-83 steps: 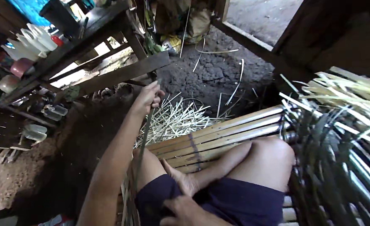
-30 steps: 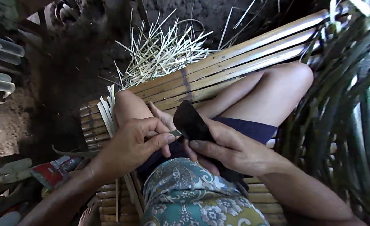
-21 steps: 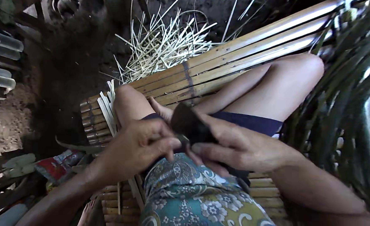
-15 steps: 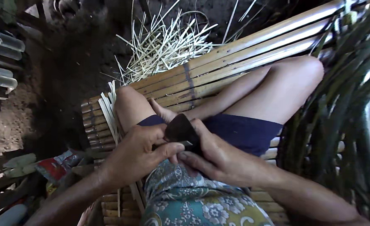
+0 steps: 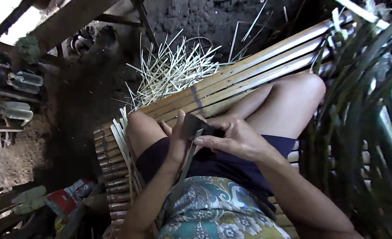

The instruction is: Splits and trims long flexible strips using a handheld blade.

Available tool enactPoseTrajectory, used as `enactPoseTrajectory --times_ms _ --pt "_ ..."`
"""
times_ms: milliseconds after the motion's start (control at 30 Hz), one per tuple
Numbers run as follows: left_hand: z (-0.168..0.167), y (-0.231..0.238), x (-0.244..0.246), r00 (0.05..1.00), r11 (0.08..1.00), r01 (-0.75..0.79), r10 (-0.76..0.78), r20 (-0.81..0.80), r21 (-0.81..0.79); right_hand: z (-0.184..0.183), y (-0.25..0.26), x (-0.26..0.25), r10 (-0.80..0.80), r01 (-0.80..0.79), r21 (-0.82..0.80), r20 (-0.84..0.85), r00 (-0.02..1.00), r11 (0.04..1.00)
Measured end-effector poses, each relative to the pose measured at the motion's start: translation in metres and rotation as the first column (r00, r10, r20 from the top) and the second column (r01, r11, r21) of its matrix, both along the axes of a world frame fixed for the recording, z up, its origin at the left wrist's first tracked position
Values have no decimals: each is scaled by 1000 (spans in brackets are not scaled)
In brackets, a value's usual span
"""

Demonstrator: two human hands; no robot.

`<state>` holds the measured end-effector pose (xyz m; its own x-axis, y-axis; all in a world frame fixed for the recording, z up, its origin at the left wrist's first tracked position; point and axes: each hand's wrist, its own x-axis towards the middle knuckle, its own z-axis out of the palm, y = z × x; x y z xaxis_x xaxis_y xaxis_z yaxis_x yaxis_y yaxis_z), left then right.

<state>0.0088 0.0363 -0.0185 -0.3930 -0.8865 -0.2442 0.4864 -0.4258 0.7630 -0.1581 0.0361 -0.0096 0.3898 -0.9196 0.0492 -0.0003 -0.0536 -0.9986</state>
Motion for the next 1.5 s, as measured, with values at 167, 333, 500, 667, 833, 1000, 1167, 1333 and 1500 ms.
enactPoseTrajectory --times_ms 167,333,500,667,833,1000,1167,1333,1500 --pt "-3 -21 -33 957 995 0 30 -288 102 -8 3 2 -354 260 -382 -201 913 887" --pt "-10 -28 -23 882 832 -359 451 -139 424 -4 10 1 -435 333 -475 -122 892 815" --pt "-4 -5 -5 998 986 67 -68 3 153 -7 2 -3 -509 388 -474 -156 846 790" --pt "1 -6 -9 888 815 -450 453 82 365 -8 19 18 -352 232 -512 -149 924 827" --pt "1 -2 10 972 996 45 -27 -234 73 -12 24 29 -262 113 -558 -194 945 822" --pt "-1 11 5 921 891 -284 356 -157 355 -7 15 26 -289 146 -520 -205 935 841" --pt "-9 -1 24 965 979 -42 91 -244 199 -17 37 46 -185 -11 -578 -280 942 816" --pt "0 15 13 968 975 -113 151 -202 189 -7 8 30 -322 152 -525 -250 913 838" --pt "-4 -1 26 895 821 -399 446 -21 408 -19 47 60 -118 -43 -529 -267 957 847"
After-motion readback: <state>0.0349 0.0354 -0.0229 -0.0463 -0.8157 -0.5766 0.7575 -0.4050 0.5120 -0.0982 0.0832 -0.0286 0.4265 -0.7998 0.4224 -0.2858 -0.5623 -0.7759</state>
